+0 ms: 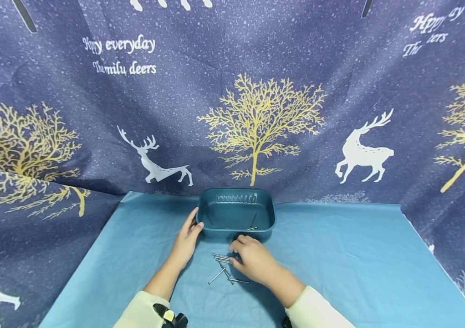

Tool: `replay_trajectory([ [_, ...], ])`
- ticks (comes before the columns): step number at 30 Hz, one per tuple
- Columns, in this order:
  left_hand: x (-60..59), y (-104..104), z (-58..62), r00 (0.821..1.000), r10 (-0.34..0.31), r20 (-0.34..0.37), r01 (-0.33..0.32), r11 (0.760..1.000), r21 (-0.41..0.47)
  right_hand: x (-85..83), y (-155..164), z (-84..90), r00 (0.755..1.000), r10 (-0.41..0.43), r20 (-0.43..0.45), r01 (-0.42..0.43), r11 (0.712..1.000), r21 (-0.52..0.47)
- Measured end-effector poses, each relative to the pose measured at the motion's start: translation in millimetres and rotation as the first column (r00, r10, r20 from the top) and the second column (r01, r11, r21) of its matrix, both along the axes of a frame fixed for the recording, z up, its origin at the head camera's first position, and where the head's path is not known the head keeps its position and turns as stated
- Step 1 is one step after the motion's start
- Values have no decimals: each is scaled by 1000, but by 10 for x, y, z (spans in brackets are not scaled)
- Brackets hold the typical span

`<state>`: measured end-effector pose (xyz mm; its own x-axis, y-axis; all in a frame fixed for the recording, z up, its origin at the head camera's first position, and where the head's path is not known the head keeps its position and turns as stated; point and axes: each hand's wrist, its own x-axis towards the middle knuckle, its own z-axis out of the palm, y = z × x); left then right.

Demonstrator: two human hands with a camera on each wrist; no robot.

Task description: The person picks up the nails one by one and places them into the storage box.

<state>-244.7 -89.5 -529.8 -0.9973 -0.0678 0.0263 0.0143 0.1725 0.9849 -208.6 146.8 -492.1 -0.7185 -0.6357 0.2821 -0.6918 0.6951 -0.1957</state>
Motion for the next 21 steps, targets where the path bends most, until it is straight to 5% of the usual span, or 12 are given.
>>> replay_trajectory([
  [21,4,-1,14,1000,-6,-11,6,1000,-5,21,-30,-27,997,-22,72,20,999,26],
])
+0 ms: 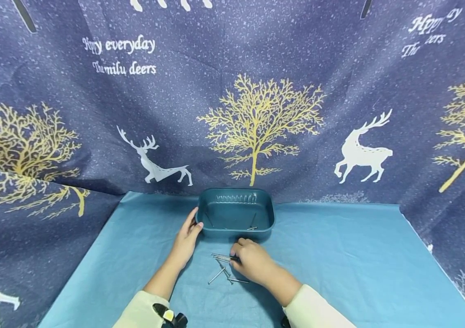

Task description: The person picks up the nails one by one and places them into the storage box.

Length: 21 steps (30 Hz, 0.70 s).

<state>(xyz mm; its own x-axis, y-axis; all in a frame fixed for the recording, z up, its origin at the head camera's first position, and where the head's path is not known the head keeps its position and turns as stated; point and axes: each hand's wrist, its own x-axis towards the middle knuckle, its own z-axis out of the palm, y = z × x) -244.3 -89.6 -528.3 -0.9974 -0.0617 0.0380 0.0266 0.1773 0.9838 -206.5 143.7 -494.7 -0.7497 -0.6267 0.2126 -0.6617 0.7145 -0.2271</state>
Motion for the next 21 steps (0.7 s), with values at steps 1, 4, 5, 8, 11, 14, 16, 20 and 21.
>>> replay_trajectory([
  [1,4,-2,0,1000,-1,-5,1,1000,-1,1,-1,0,1000,3,0,-3,1000,-4],
  [4,6,-3,-5,1000,3,-6,-3,1000,0,2,0,-3,1000,17,-9,-17,1000,-26],
  [5,7,-4,-6,1000,3,-12,-3,1000,-5,1,0,-6,1000,24,-14,-25,999,-38],
  [8,0,-2,-13,1000,4,-13,-4,1000,-4,-5,6,-22,999,41,-25,-43,996,-73],
  [11,-3,-4,-15,1000,1,-11,-1,1000,-7,-18,12,-44,999,53,-15,-54,994,-94],
  [14,-9,-3,-18,1000,0,-5,0,1000,-11,-28,17,-63,998,55,2,-54,994,-98],
  [16,-9,-3,-15,1000,-3,-6,3,1000,-10,-31,19,-67,998,57,9,-56,994,-99],
  [20,-2,-2,-12,1000,-5,-9,5,1000,-9,-24,17,-48,998,62,24,-59,993,-101],
  [21,2,-2,-12,1000,-5,-13,5,1000,-12,-20,15,-40,998,62,29,-59,993,-101],
])
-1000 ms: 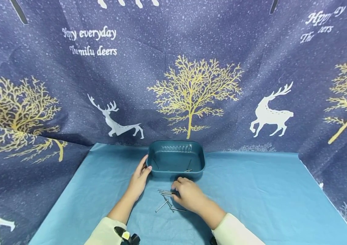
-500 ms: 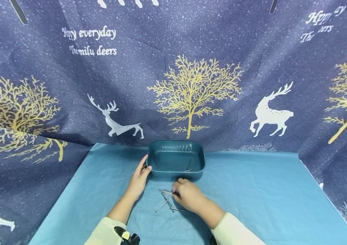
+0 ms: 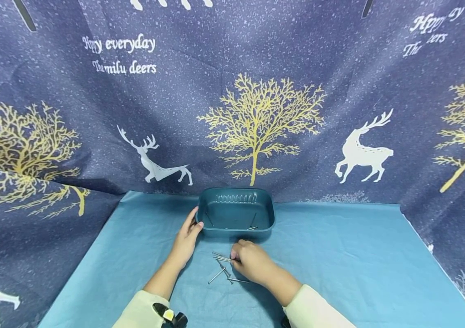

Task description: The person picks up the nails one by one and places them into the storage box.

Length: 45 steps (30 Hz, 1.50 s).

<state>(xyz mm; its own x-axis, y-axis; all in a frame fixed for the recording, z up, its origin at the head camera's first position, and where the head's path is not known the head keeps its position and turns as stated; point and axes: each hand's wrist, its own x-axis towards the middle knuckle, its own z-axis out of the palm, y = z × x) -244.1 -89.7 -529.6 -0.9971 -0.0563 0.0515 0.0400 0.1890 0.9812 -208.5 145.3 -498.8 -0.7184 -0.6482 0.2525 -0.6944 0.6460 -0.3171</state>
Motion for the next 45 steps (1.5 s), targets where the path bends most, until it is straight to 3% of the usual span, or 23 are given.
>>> replay_trajectory([
  [16,-2,0,-18,1000,9,14,-9,1000,-10,10,3,-10,998,-25,53,24,1000,20],
  [23,-8,0,-14,1000,13,19,-13,1000,-8,2,9,-7,1000,-12,1,12,1000,7],
  [33,1,0,8,1000,3,29,-3,1000,-5,12,10,5,999,-30,15,29,999,15],
  [45,-6,-9,-6,1000,4,17,-4,1000,-9,-3,15,77,997,-52,-55,51,998,-20],
])
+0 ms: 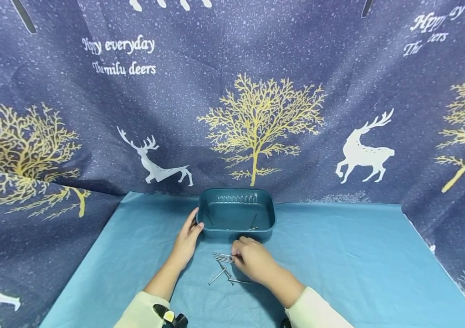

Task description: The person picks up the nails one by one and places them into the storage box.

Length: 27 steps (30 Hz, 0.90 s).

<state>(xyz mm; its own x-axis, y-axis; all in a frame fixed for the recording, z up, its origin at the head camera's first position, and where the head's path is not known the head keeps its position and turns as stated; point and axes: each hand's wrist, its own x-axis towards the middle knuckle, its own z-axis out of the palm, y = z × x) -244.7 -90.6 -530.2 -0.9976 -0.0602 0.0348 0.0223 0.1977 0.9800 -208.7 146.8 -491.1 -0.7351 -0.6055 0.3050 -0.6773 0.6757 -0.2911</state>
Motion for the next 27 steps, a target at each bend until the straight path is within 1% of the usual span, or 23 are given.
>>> replay_trajectory([
  [5,0,10,6,1000,-3,-2,3,1000,17,-29,29,41,999,-31,-24,30,999,-37],
  [13,7,13,10,1000,-2,-16,2,1000,14,-39,50,100,998,-56,-22,55,998,-32],
  [19,17,17,31,1000,-7,-17,7,1000,17,-56,72,123,997,-80,15,81,995,-52],
  [22,46,24,99,1000,-17,-17,18,1000,24,-64,89,138,996,-88,18,89,994,-61],
  [25,106,27,229,999,-34,-8,34,999,27,-70,103,159,996,-93,8,93,993,-75],
  [27,135,26,291,999,-39,-2,39,999,22,-73,110,173,995,-100,3,100,991,-86],
])
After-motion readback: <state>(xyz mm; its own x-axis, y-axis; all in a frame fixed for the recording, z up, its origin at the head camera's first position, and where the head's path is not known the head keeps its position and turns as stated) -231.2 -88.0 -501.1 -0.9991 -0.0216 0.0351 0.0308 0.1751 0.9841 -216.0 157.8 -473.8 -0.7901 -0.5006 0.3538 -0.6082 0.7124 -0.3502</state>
